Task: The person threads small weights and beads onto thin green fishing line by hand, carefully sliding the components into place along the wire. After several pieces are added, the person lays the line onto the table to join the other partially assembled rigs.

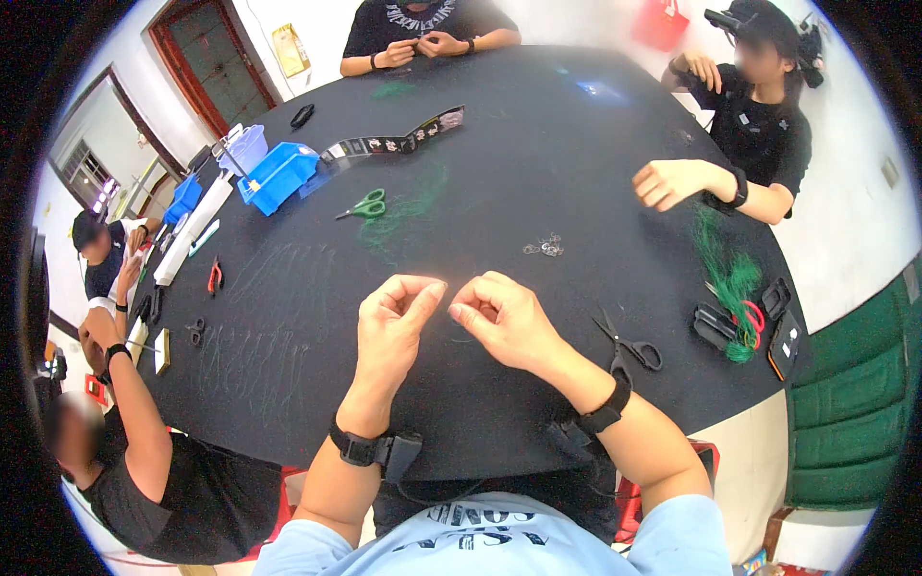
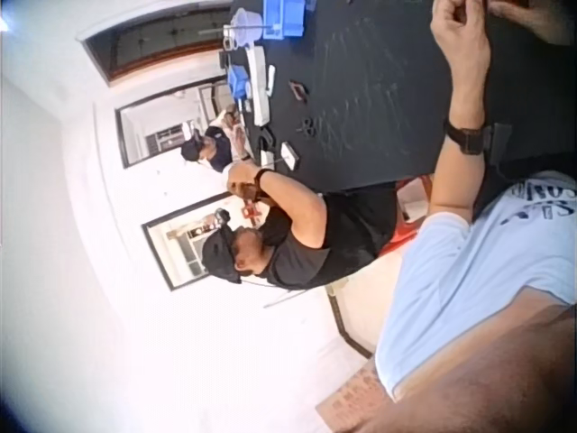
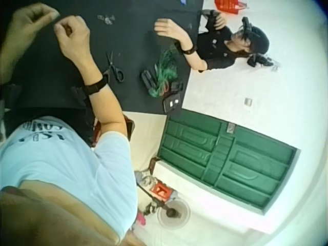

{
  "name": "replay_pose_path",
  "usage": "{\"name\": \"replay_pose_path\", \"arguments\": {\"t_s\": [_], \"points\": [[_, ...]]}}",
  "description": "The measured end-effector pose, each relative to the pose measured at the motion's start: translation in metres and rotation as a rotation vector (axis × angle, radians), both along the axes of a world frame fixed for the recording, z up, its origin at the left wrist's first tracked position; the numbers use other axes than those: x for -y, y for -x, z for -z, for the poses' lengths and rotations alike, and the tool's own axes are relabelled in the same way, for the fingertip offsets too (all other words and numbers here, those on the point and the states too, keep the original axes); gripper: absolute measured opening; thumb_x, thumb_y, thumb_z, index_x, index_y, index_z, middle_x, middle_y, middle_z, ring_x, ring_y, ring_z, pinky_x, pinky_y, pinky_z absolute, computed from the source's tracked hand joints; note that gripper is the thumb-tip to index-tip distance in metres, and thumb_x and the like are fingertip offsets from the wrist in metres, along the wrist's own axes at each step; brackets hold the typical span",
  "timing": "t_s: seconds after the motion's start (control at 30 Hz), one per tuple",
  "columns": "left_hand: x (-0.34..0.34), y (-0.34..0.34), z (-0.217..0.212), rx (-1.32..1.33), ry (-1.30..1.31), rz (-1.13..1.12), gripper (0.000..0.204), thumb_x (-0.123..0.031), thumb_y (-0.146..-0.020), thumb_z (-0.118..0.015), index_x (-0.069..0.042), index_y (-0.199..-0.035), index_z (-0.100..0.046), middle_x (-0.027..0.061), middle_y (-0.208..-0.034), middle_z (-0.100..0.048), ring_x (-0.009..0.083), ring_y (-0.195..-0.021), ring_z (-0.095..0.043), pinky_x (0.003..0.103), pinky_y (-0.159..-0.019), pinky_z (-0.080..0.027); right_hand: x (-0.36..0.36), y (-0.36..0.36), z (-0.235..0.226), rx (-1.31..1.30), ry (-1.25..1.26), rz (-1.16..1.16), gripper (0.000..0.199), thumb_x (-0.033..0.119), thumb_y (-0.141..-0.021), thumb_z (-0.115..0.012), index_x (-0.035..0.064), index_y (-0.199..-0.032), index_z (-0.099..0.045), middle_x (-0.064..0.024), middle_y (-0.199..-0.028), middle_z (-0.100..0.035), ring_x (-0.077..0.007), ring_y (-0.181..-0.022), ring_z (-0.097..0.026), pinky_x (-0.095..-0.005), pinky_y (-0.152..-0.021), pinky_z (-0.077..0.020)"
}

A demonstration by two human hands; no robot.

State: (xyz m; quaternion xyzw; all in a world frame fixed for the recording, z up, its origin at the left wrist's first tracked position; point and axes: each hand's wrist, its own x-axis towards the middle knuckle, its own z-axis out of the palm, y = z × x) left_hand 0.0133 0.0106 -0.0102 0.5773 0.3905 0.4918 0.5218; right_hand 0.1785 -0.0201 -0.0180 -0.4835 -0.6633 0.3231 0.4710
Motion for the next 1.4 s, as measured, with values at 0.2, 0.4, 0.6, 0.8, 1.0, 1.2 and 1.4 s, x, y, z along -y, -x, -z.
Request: {"name": "replay_pose_path", "arguments": {"t_s": [0.2, 0.4, 0.6, 0.8, 1.0, 1.2, 1.4], "points": [[-0.003, 0.003, 0.002, -0.386, -0.229, -0.117, 0.011, -0.011, -0.083, -0.068, -0.002, -0.087, -0.067, 0.0052, -0.086, -0.065, 0.0111, -0.077, -0.061, 0.025, -0.070, -0.048, 0.007, 0.011, -0.022, 0.280, -0.438, 0.036, 0.009, 0.004, -0.079, -0.065, 0.0029, -0.086, -0.060, -0.0115, -0.079, -0.055, -0.0271, -0.067, -0.057, -0.0343, -0.060, -0.0471], [0.002, 0.001, -0.009, -0.460, -0.249, 0.096, 0.011, -0.012, -0.081, -0.070, -0.003, -0.086, -0.067, 0.0026, -0.081, -0.062, 0.0098, -0.075, -0.058, 0.025, -0.068, -0.046, -0.004, -0.013, -0.033, 0.278, -0.394, 0.121, 0.007, 0.001, -0.080, -0.063, 0.0024, -0.086, -0.059, -0.0125, -0.079, -0.055, -0.0278, -0.069, -0.057, -0.0345, -0.061, -0.0472], [-0.002, 0.003, -0.002, -0.056, 0.156, 0.117, 0.014, -0.015, -0.086, -0.068, -0.003, -0.092, -0.067, -0.0013, -0.081, -0.063, 0.0045, -0.066, -0.051, 0.019, -0.060, -0.041, 0.002, -0.022, -0.039, 0.157, -0.204, 0.093, 0.004, 0.004, -0.082, -0.066, 0.0025, -0.083, -0.062, -0.0045, -0.078, -0.054, -0.0122, -0.065, -0.054, -0.0264, -0.056, -0.0435], [-0.003, 0.006, -0.009, 0.284, 0.390, 0.184, 0.016, -0.014, -0.086, -0.067, -0.002, -0.096, -0.064, -0.0005, -0.085, -0.063, -0.0008, -0.060, -0.042, 0.015, -0.053, -0.034, 0.000, -0.016, -0.028, 0.152, -0.235, 0.058, 0.006, 0.006, -0.081, -0.067, 0.0022, -0.083, -0.063, -0.0042, -0.077, -0.054, -0.0106, -0.065, -0.054, -0.0240, -0.056, -0.0433], [-0.005, 0.011, -0.010, 0.403, 0.494, 0.269, 0.018, -0.013, -0.085, -0.067, -0.001, -0.098, -0.063, 0.0005, -0.088, -0.063, 0.0011, -0.060, -0.043, 0.015, -0.053, -0.035, -0.003, -0.006, -0.015, -0.099, -0.023, 0.026, 0.006, 0.009, -0.087, -0.064, 0.0042, -0.090, -0.063, 0.0004, -0.078, -0.056, -0.0051, -0.068, -0.053, -0.0209, -0.058, -0.0433], [-0.006, 0.010, -0.005, 0.532, 0.550, 0.290, 0.018, -0.015, -0.088, -0.065, -0.001, -0.099, -0.062, -0.0008, -0.088, -0.061, 0.0019, -0.063, -0.044, 0.017, -0.054, -0.037, -0.004, 0.006, 0.005, -0.357, 0.096, -0.049, 0.006, 0.010, -0.090, -0.061, 0.0046, -0.094, -0.060, 0.0029, -0.082, -0.058, -0.0017, -0.067, -0.051, -0.0196, -0.057, -0.0427], [-0.007, 0.008, -0.001, 0.562, 0.570, 0.263, 0.019, -0.016, -0.089, -0.064, -0.001, -0.100, -0.062, -0.0007, -0.088, -0.060, 0.0028, -0.063, -0.044, 0.017, -0.053, -0.037, -0.001, 0.018, 0.001, -0.112, -0.116, 0.093, 0.006, 0.004, -0.085, -0.063, 0.0030, -0.090, -0.059, -0.0035, -0.078, -0.057, -0.0073, -0.064, -0.053, -0.0231, -0.056, -0.0438]]}}
